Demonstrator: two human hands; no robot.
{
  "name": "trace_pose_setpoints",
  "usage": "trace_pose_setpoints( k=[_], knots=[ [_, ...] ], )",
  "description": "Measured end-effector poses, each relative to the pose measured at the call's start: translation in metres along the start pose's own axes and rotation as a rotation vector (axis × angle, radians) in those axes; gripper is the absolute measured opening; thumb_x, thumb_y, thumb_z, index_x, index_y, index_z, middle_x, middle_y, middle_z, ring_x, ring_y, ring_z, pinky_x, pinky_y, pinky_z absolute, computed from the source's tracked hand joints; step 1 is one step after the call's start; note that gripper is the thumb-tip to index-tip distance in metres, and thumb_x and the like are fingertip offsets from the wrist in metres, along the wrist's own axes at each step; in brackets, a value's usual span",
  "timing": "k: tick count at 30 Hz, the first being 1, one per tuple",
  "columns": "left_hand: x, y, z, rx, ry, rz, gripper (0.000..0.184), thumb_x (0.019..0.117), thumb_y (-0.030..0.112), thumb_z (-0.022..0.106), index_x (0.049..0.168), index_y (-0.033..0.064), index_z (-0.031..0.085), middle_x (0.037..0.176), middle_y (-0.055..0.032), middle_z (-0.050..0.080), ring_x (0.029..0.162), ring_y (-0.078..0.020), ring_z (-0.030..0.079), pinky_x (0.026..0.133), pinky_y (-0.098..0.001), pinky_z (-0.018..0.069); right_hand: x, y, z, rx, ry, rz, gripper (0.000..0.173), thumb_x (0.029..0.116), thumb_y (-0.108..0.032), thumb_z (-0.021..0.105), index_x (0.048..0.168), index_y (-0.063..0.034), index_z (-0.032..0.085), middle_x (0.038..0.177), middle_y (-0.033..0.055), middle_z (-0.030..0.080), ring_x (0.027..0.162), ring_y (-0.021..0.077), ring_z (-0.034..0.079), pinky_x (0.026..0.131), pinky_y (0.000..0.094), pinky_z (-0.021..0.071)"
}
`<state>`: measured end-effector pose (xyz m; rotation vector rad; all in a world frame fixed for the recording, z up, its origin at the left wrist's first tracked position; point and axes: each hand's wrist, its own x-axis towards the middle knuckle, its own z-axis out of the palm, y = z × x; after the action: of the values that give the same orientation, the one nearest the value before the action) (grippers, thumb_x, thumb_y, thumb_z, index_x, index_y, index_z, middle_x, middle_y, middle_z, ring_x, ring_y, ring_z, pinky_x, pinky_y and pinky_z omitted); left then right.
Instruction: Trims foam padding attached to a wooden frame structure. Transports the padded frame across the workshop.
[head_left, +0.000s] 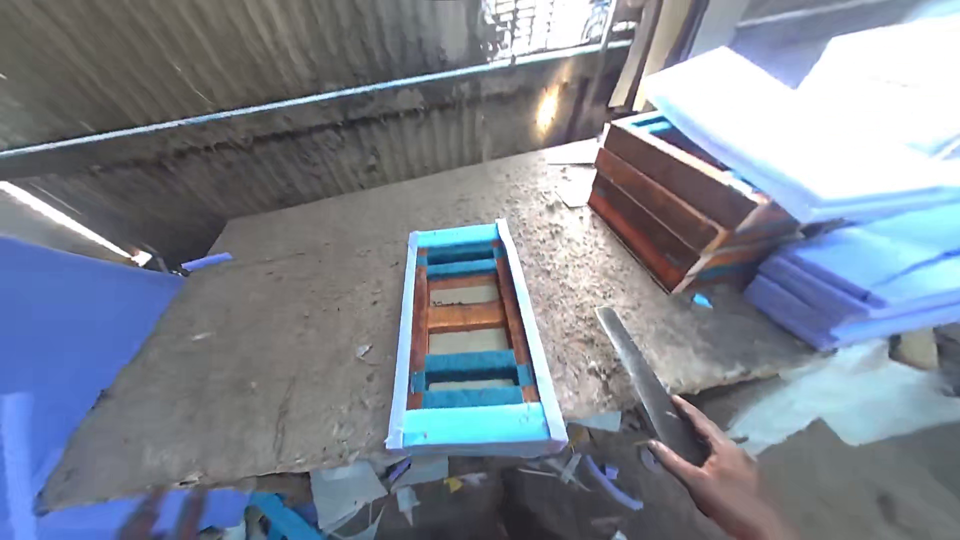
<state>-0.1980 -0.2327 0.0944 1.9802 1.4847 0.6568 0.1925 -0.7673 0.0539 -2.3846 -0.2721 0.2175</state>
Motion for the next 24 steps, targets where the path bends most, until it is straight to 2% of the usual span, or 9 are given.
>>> trace_pose_setpoints(
  k=[3, 6, 9, 13, 16, 18, 20, 22, 24],
  knots=[
    [-0.039, 0.024, 0.085, -0.408, -0.290, 0.029, 0.054, 0.1089, 0.026, 0.045, 0.151, -0.0069, 0.039, 0.152, -0.0239, 0.046, 0.136, -0.0251, 0.052, 0.113, -0.0399, 0.0447, 0.084, 0.007, 0.006, -0.198, -0.050, -0.038, 0.077, 0.0845, -0.044, 0.076, 0.152, -0.0177, 0.051, 0.136, 0.0177, 0.064, 0.121, 0.0395, 0.063, 0.100, 0.0657, 0.0482],
    [-0.035, 0.069, 0.146, -0.514, -0.387, 0.112, 0.057, 0.1102, 0.039, 0.031, 0.147, 0.0010, 0.050, 0.151, -0.0143, 0.053, 0.136, -0.0218, 0.054, 0.112, -0.0409, 0.0463, 0.129, -0.009, 0.010, -0.242, -0.044, -0.209, 0.073, 0.0831, -0.054, 0.076, 0.141, -0.0124, 0.062, 0.150, 0.0191, 0.050, 0.136, 0.0454, 0.047, 0.109, 0.0665, 0.0395],
    [-0.010, 0.099, 0.188, -0.444, -0.497, 0.197, 0.065, 0.1092, 0.047, 0.022, 0.145, 0.0057, 0.056, 0.151, -0.0067, 0.055, 0.142, -0.0181, 0.050, 0.119, -0.0423, 0.0406, 0.134, -0.060, 0.036, 0.265, -0.228, -0.218, 0.065, 0.0975, -0.051, 0.059, 0.150, -0.0120, 0.052, 0.152, 0.0091, 0.052, 0.137, 0.0235, 0.052, 0.111, 0.0456, 0.0477],
    [-0.020, 0.152, 0.219, -0.672, -0.741, 0.021, 0.070, 0.1083, 0.053, 0.021, 0.156, 0.0037, 0.035, 0.151, -0.0088, 0.051, 0.136, -0.0101, 0.051, 0.113, -0.0321, 0.0449, 0.121, -0.115, 0.097, 0.904, -0.519, 0.025, 0.069, 0.1075, -0.048, 0.035, 0.161, -0.0059, 0.025, 0.159, 0.0131, 0.042, 0.143, 0.0186, 0.046, 0.116, 0.0383, 0.0414],
    [-0.044, 0.189, 0.208, -0.712, -0.753, -0.001, 0.077, 0.1057, 0.060, 0.023, 0.159, 0.0044, 0.029, 0.158, -0.0092, 0.044, 0.141, -0.0092, 0.046, 0.117, -0.0319, 0.0408, 0.110, -0.139, 0.102, 1.054, -0.527, 0.244, 0.069, 0.1030, -0.042, 0.051, 0.161, -0.0141, 0.027, 0.143, 0.0081, 0.059, 0.121, 0.0140, 0.063, 0.098, 0.0360, 0.0559],
    [-0.065, 0.213, 0.192, -0.600, -0.750, 0.204, 0.087, 0.1024, 0.067, 0.033, 0.162, 0.0046, 0.023, 0.168, -0.0093, 0.027, 0.153, -0.0144, 0.030, 0.126, -0.0374, 0.0292, 0.108, -0.124, 0.094, 1.122, -0.501, 0.260, 0.047, 0.0969, -0.029, 0.058, 0.139, -0.0087, 0.050, 0.105, 0.0049, 0.073, 0.089, 0.0100, 0.072, 0.076, 0.0298, 0.0624],
    [-0.092, 0.256, 0.170, -0.328, -0.653, 0.530, 0.100, 0.0954, 0.075, 0.042, 0.163, 0.0033, 0.024, 0.170, -0.0182, 0.016, 0.158, -0.0337, 0.014, 0.128, -0.0540, 0.0176, 0.110, -0.105, 0.085, 1.240, -0.500, 0.239, 0.019, 0.0939, -0.018, 0.053, 0.103, -0.0107, 0.068, 0.082, 0.0003, 0.075, 0.073, 0.0063, 0.071, 0.066, 0.0258, 0.0611],
    [-0.129, 0.301, 0.140, -0.041, -0.516, 0.735, 0.109, 0.0855, 0.087, 0.042, 0.161, 0.0091, 0.033, 0.168, -0.0234, 0.021, 0.153, -0.0535, 0.014, 0.119, -0.0685, 0.0254, 0.108, -0.095, 0.086, 1.364, -0.542, 0.156, 0.022, 0.0946, -0.014, 0.048, 0.091, -0.0147, 0.070, 0.082, -0.0019, 0.074, 0.075, 0.0050, 0.071, 0.069, 0.0256, 0.0597],
    [-0.161, 0.328, 0.112, 0.106, -0.438, 0.822, 0.111, 0.0787, 0.092, 0.045, 0.158, 0.0145, 0.041, 0.165, -0.0259, 0.026, 0.148, -0.0608, 0.018, 0.116, -0.0704, 0.0285, 0.108, -0.084, 0.102, 1.569, -0.686, -0.002, 0.023, 0.0950, -0.021, 0.054, 0.098, -0.0153, 0.075, 0.093, 0.0012, 0.077, 0.087, 0.0083, 0.073, 0.078, 0.0300, 0.0615]
  ],
)
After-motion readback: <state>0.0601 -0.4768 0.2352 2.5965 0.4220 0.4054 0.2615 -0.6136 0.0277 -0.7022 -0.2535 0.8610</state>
